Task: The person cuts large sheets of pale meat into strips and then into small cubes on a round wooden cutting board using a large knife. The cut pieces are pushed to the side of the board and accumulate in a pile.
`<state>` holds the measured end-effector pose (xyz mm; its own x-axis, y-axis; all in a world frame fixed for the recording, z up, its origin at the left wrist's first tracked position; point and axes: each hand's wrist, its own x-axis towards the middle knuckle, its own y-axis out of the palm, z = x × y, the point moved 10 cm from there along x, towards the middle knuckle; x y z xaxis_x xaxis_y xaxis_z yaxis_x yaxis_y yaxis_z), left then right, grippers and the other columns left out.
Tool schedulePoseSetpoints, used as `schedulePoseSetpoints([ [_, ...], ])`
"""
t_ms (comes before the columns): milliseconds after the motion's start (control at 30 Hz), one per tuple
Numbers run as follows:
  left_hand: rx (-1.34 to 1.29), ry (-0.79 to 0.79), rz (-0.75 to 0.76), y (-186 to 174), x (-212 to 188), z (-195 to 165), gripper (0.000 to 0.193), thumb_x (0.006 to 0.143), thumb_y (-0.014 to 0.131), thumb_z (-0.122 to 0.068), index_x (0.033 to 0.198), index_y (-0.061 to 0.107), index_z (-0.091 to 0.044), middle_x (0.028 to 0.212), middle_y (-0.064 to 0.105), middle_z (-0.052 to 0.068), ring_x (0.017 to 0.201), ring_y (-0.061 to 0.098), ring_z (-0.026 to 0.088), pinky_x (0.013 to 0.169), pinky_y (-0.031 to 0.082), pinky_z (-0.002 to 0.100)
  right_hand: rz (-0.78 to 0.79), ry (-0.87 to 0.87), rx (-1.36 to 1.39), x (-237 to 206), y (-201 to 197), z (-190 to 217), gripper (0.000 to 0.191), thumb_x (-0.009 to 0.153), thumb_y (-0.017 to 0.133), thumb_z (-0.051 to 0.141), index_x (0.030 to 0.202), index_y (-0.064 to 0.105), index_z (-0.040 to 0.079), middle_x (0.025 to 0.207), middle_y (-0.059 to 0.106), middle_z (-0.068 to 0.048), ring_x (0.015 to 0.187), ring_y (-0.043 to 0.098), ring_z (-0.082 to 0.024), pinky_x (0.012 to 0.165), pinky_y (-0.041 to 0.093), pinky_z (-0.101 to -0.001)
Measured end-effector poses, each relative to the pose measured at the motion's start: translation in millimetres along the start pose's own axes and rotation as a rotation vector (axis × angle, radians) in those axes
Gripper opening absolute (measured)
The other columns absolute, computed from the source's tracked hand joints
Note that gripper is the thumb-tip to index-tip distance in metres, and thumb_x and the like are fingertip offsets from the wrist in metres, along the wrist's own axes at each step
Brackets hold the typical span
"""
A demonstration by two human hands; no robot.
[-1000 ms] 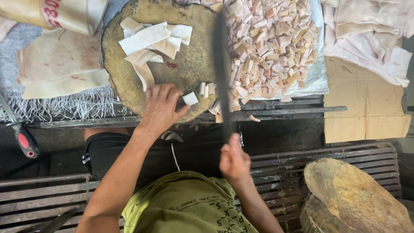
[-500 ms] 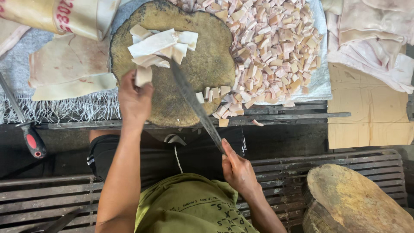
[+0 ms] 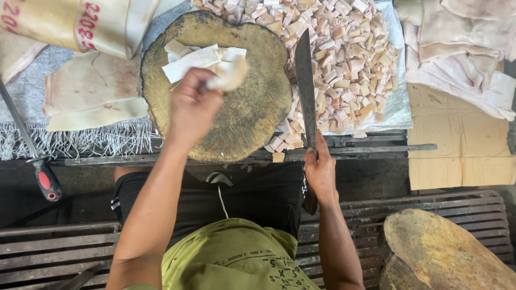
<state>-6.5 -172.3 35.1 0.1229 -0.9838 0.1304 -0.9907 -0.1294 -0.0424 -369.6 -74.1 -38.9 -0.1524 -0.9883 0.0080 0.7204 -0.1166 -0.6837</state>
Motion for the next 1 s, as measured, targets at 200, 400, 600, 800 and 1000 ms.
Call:
schedulePoseSetpoints([
  [200, 0.941, 0.400, 0.636, 86.9, -59.9, 24.3, 0.023, 0.089, 0.073, -0.011, 0.110, 0.068, -0.005, 0.120, 0.067, 0.015, 0.120, 0.062, 0.030, 0.111, 0.046, 0.048, 0.050, 0.084, 0.271, -40.4, 29.2, -2.2, 0.063, 0.098, 0.049, 0.002, 0.159, 0.037, 0.007, 0.074, 0.064, -0.004, 0.053, 0.058, -0.008, 0.047, 0.051, -0.0275],
  [400, 0.895, 0.407, 0.611, 71.6, -67.8, 33.1, 0.027, 0.093, 0.066, -0.014, 0.118, 0.072, -0.007, 0.125, 0.068, 0.008, 0.124, 0.059, 0.030, 0.112, 0.042, 0.046, 0.015, -0.097, 0.232, -69.6, 21.8, 28.7, 0.059, 0.103, 0.050, 0.003, 0.160, 0.037, 0.006, 0.081, 0.069, -0.006, 0.059, 0.062, -0.008, 0.053, 0.055, -0.0237],
  [600, 0.899, 0.469, 0.608, 58.4, -76.6, 22.2, 0.027, 0.088, 0.069, -0.012, 0.115, 0.075, -0.010, 0.122, 0.070, 0.003, 0.119, 0.061, 0.026, 0.104, 0.047, 0.045, -0.321, -0.486, 0.110, -102.1, -42.2, 81.5, 0.058, 0.110, 0.052, 0.002, 0.163, 0.031, 0.008, 0.086, 0.072, -0.010, 0.063, 0.066, -0.013, 0.056, 0.058, -0.0284],
  [800, 0.995, 0.516, 0.620, 57.4, -74.4, 28.0, 0.035, 0.081, 0.070, -0.007, 0.115, 0.076, -0.014, 0.123, 0.071, -0.001, 0.119, 0.062, 0.022, 0.104, 0.048, 0.043, 0.120, -0.251, -0.390, -89.7, 42.4, 68.5, 0.067, 0.091, 0.059, 0.003, 0.156, 0.042, 0.005, 0.077, 0.072, -0.021, 0.055, 0.066, -0.034, 0.054, 0.057, -0.0461],
  [1000, 1.003, 0.547, 0.594, 58.0, -75.0, 32.0, 0.038, 0.080, 0.068, -0.003, 0.114, 0.076, -0.016, 0.122, 0.072, -0.003, 0.119, 0.063, 0.021, 0.105, 0.049, 0.041, -0.166, -0.363, -0.052, -99.1, -19.1, 84.0, 0.056, 0.101, 0.056, 0.003, 0.155, 0.042, 0.003, 0.097, 0.073, -0.025, 0.072, 0.073, -0.032, 0.062, 0.062, -0.0383],
])
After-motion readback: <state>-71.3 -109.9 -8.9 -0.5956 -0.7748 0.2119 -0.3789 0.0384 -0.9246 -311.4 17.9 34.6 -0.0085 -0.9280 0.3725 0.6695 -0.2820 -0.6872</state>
